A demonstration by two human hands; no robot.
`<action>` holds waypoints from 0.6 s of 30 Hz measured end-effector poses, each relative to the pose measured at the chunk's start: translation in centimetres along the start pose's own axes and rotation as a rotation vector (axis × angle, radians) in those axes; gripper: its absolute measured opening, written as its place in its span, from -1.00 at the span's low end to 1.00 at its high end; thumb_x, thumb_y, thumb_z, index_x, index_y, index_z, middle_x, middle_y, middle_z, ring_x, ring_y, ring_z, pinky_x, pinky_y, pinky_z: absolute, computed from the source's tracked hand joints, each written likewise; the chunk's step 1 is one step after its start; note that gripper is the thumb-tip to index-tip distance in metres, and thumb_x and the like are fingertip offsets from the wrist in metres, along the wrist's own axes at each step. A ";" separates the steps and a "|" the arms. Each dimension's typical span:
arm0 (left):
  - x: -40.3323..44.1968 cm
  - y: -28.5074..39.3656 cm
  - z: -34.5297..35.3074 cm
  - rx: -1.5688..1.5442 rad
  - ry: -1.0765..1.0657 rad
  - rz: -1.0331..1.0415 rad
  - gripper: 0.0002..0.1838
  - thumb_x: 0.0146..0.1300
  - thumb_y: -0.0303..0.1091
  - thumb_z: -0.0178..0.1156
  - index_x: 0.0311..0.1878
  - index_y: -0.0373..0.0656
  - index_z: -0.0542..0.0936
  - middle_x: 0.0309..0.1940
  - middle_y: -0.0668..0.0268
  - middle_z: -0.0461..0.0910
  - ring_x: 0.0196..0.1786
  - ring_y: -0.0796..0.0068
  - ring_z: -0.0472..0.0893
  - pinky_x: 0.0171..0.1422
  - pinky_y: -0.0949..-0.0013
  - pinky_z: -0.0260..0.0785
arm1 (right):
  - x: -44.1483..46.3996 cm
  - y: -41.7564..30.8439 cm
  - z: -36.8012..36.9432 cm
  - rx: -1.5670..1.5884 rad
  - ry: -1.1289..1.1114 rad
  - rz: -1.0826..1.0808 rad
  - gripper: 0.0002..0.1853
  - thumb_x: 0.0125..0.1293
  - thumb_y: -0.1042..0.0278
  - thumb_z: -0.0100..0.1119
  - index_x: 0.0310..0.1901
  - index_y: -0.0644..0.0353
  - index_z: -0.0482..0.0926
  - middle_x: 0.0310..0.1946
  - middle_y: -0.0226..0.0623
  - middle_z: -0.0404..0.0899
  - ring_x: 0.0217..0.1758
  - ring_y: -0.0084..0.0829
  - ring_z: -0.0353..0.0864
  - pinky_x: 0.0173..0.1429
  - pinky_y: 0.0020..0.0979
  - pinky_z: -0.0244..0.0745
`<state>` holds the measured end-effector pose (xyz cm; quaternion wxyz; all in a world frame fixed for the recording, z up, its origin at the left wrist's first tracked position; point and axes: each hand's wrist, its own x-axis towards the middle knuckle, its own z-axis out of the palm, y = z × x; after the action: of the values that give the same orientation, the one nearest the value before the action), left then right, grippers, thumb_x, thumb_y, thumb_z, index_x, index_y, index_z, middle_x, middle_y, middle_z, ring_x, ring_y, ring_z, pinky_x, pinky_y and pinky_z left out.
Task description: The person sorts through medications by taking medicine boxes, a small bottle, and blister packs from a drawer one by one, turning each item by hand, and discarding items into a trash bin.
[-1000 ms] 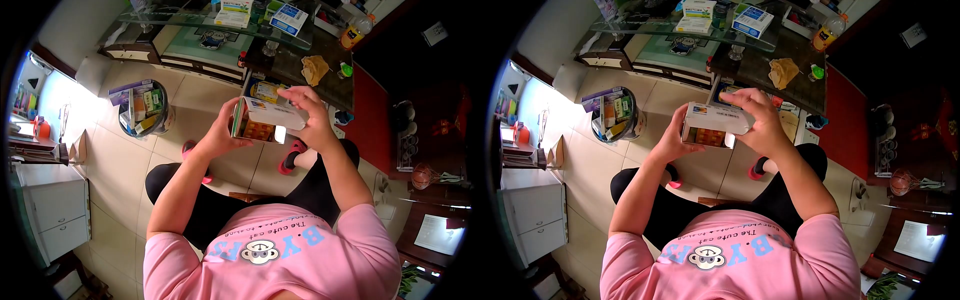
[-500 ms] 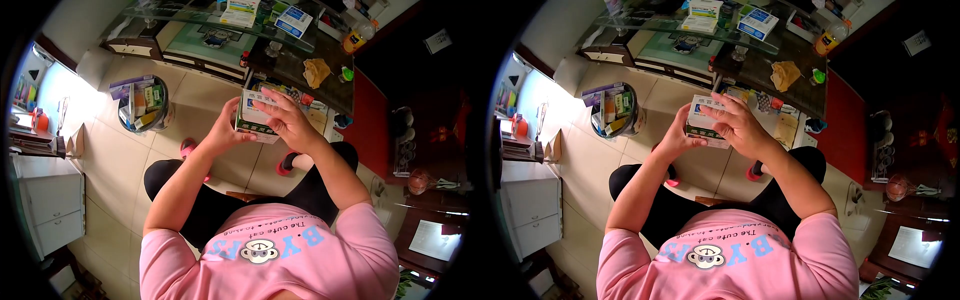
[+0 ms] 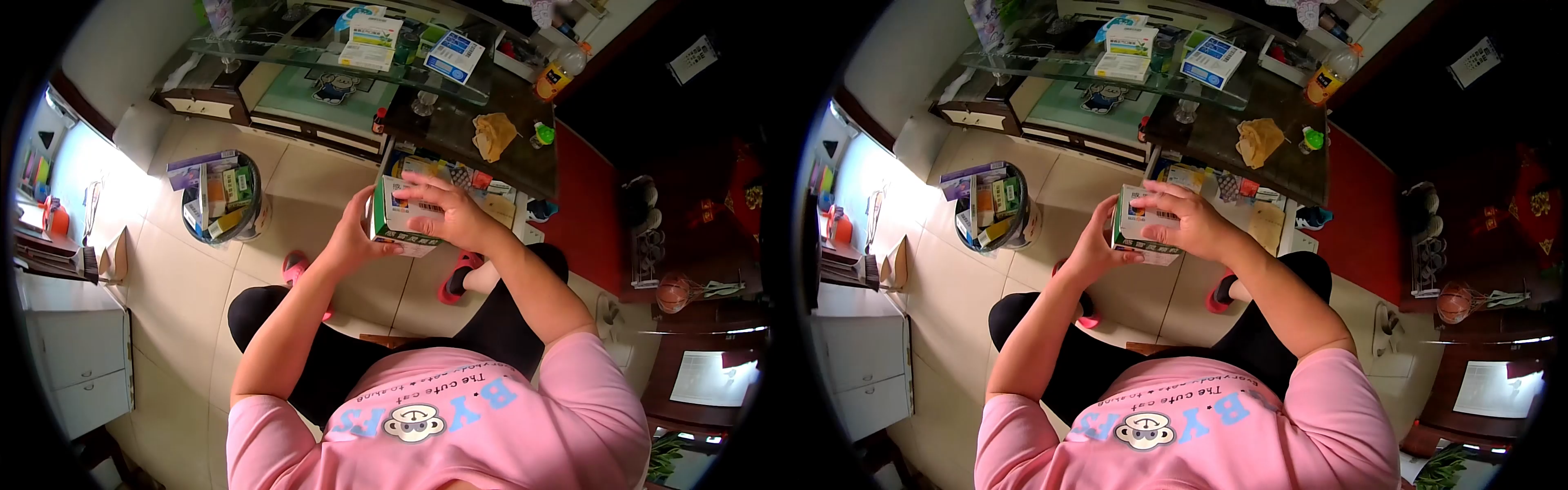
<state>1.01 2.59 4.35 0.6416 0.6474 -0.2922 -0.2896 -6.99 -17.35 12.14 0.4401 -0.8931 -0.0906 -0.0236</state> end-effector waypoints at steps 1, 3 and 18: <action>0.1 -0.1 0.0 0.001 -0.002 0.004 0.13 -0.23 -0.58 0.54 0.41 -0.16 0.04 0.25 0.17 0.26 0.15 0.35 0.46 0.16 0.32 0.45 | 0.0 0.0 -0.1 -0.003 0.003 -0.001 -0.52 0.18 0.08 0.33 0.13 -0.02 0.54 0.30 -0.04 0.31 0.34 -0.08 0.32 0.32 -0.22 0.30; -0.1 0.1 0.1 -0.072 -0.022 0.011 0.12 -0.22 -0.59 0.53 0.41 -0.16 0.04 0.23 0.17 0.29 0.15 0.35 0.46 0.16 0.33 0.44 | 0.0 -0.3 -0.2 -0.051 0.013 -0.060 -0.50 0.21 0.10 0.30 0.15 0.05 0.49 0.25 -0.03 0.36 0.29 -0.08 0.38 0.29 -0.24 0.33; 0.1 0.5 0.3 -0.125 -0.085 -0.017 0.12 -0.23 -0.56 0.54 0.41 -0.21 0.05 0.14 0.16 0.38 0.16 0.35 0.46 0.20 0.35 0.39 | -0.3 -1.5 -0.5 -0.146 0.055 -0.095 -0.55 0.29 0.22 0.20 0.16 0.15 0.40 0.10 -0.05 0.48 0.14 -0.03 0.50 0.18 -0.24 0.42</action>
<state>0.87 2.35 4.87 0.6652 0.5957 -0.2953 -0.3398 -7.51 -16.94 13.57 0.3746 -0.9165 -0.1186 -0.0755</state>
